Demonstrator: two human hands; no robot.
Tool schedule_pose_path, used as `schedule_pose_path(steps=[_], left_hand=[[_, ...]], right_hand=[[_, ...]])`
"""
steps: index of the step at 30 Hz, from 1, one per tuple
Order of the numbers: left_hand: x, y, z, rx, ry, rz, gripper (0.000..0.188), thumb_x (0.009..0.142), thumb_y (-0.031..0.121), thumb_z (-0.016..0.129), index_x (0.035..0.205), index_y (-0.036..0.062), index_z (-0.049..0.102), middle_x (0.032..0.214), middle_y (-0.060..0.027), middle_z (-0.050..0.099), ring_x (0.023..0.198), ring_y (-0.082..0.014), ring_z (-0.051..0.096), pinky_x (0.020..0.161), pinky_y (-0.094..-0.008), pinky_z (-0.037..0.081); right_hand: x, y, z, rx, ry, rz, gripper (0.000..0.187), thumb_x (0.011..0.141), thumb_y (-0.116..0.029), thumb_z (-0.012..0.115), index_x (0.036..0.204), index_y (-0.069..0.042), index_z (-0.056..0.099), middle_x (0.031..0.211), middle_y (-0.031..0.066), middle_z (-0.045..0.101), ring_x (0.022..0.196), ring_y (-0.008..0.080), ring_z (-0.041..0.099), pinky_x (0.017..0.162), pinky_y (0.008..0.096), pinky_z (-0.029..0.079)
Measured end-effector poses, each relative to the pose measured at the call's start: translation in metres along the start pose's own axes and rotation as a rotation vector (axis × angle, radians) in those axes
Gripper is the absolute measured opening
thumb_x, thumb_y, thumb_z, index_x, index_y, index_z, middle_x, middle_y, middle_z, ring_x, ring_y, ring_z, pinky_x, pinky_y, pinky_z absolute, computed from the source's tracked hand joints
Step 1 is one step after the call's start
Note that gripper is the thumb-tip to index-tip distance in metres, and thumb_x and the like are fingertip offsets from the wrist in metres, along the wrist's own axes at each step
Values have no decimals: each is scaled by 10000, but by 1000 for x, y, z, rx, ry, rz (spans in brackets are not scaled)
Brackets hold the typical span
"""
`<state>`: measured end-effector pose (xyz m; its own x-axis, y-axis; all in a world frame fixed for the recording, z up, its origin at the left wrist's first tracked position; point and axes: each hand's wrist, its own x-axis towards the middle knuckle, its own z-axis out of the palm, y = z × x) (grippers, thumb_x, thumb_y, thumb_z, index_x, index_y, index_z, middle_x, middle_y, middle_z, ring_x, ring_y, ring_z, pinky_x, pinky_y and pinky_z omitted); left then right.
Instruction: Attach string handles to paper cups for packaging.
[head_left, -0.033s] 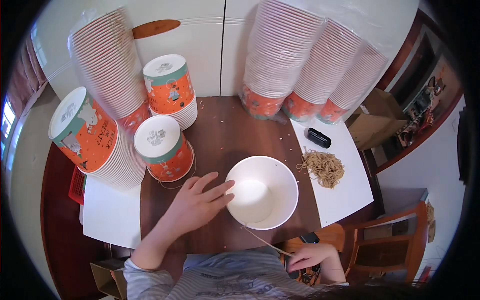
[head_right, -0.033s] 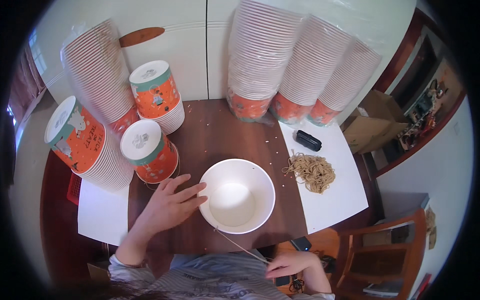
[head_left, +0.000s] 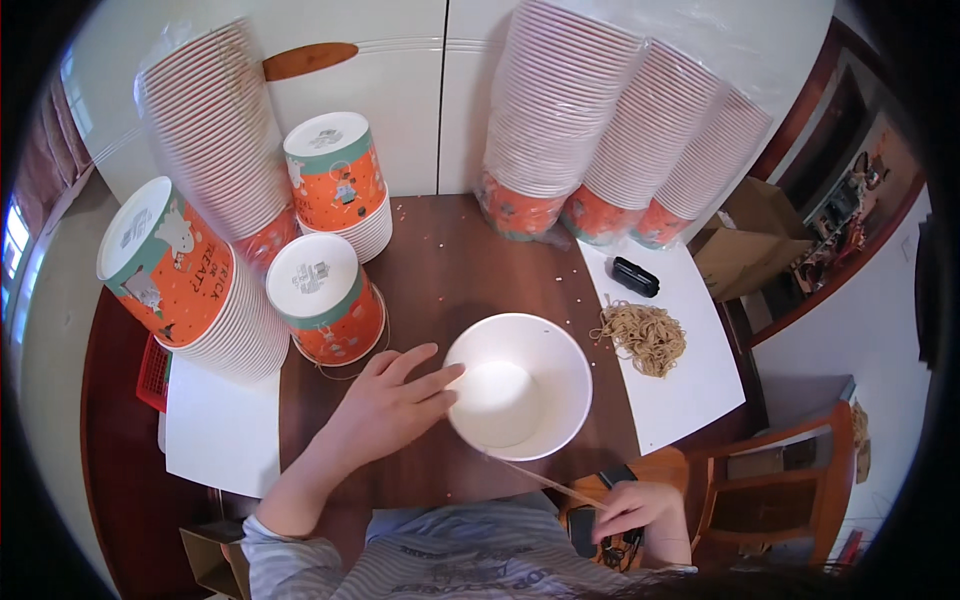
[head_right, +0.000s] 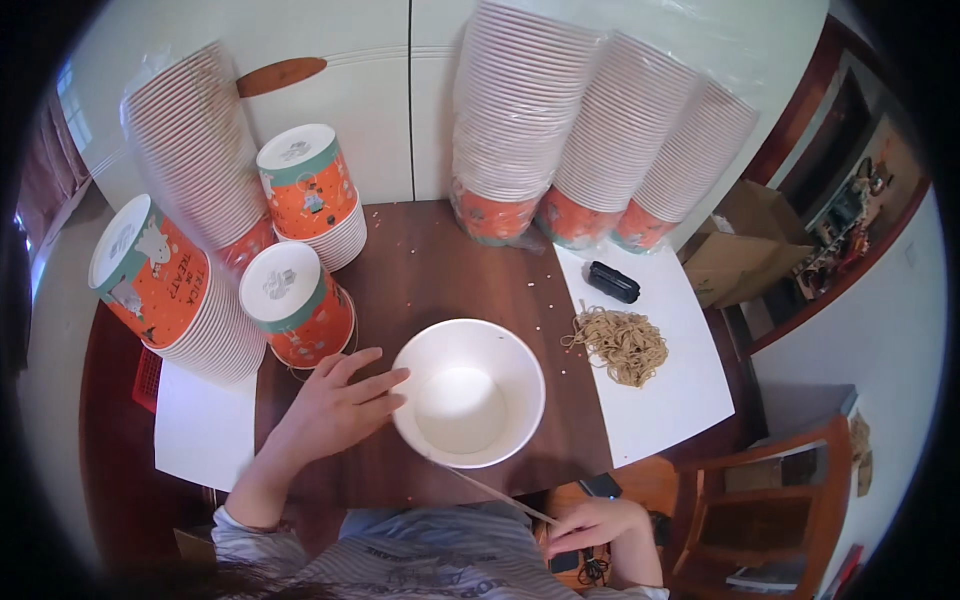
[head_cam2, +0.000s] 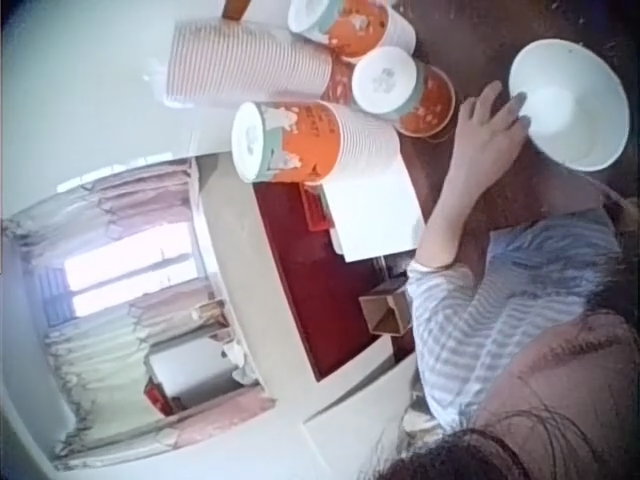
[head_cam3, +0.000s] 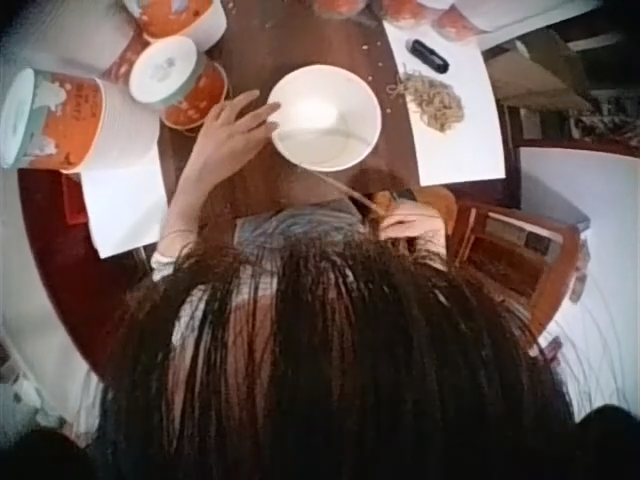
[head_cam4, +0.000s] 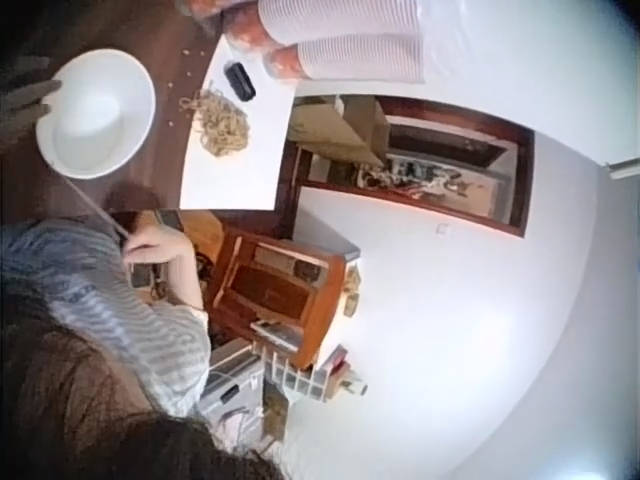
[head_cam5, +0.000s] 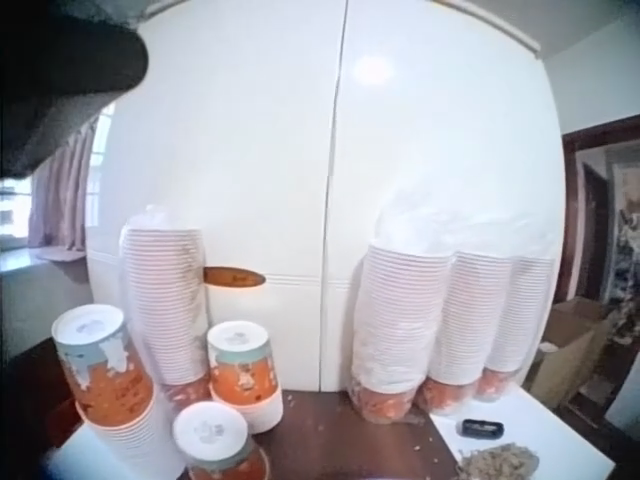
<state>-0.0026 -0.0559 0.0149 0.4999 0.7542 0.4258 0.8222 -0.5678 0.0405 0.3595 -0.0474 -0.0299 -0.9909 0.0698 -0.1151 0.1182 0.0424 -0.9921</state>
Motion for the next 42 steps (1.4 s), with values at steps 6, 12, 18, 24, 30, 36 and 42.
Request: schedule_pose_path(steps=[6, 12, 18, 24, 30, 36, 42], left_hand=[[10, 17, 12, -26, -9, 158, 102, 660, 175, 542, 750, 127, 537, 690, 35, 496, 768, -132, 499, 630, -265, 391], [43, 54, 56, -135, 179, 74, 135, 690, 158, 594, 805, 88, 575, 728, -6, 533, 734, -158, 514, 649, -276, 418], [61, 56, 46, -553, 325, -66, 174, 785, 125, 583, 917, 12, 596, 887, -90, 592, 822, -218, 549, 740, -300, 445], [55, 45, 49, -1506, 96, -348, 189, 889, 119, 475, 987, -1, 583, 936, -65, 599, 838, -118, 550, 721, -250, 432], [47, 19, 38, -1309, -162, -298, 168, 858, 130, 544, 960, 9, 602, 782, 14, 582, 683, -35, 469, 599, -197, 404], [44, 13, 24, -1212, -206, -307, 131, 824, 127, 584, 894, 20, 615, 728, 4, 593, 612, -31, 466, 547, -197, 392], [49, 15, 26, -801, 40, -246, 212, 761, 169, 631, 937, 54, 600, 771, -49, 577, 723, -191, 522, 680, -300, 438]], right_hand=[[-26, -8, -4, 459, 552, -731, 294, 815, -174, 520, 668, 72, 584, 459, 97, 499, 326, 169, 366, 349, 306, 229], [47, -48, -22, 789, 693, -747, 220, 924, -217, 360, 881, -23, 455, 437, -39, 270, 336, 73, 215, 362, 238, 201], [109, -88, -58, 954, 702, -912, 239, 940, -221, 292, 901, -52, 457, 456, -25, 258, 363, 83, 214, 380, 235, 198], [144, -98, -81, 982, 631, -1037, 264, 948, -234, 282, 921, -56, 474, 464, -22, 263, 359, 76, 206, 352, 236, 174], [153, -97, -98, 1000, 636, -1154, 266, 949, -230, 280, 915, -60, 482, 466, -20, 271, 365, 76, 202, 368, 228, 196], [156, -87, -102, 968, 684, -1191, 267, 950, -224, 270, 921, -68, 485, 473, -20, 282, 373, 77, 205, 382, 221, 202], [153, -89, -98, 969, 692, -1231, 260, 949, -216, 257, 938, -65, 468, 474, -16, 283, 375, 78, 203, 395, 228, 205]])
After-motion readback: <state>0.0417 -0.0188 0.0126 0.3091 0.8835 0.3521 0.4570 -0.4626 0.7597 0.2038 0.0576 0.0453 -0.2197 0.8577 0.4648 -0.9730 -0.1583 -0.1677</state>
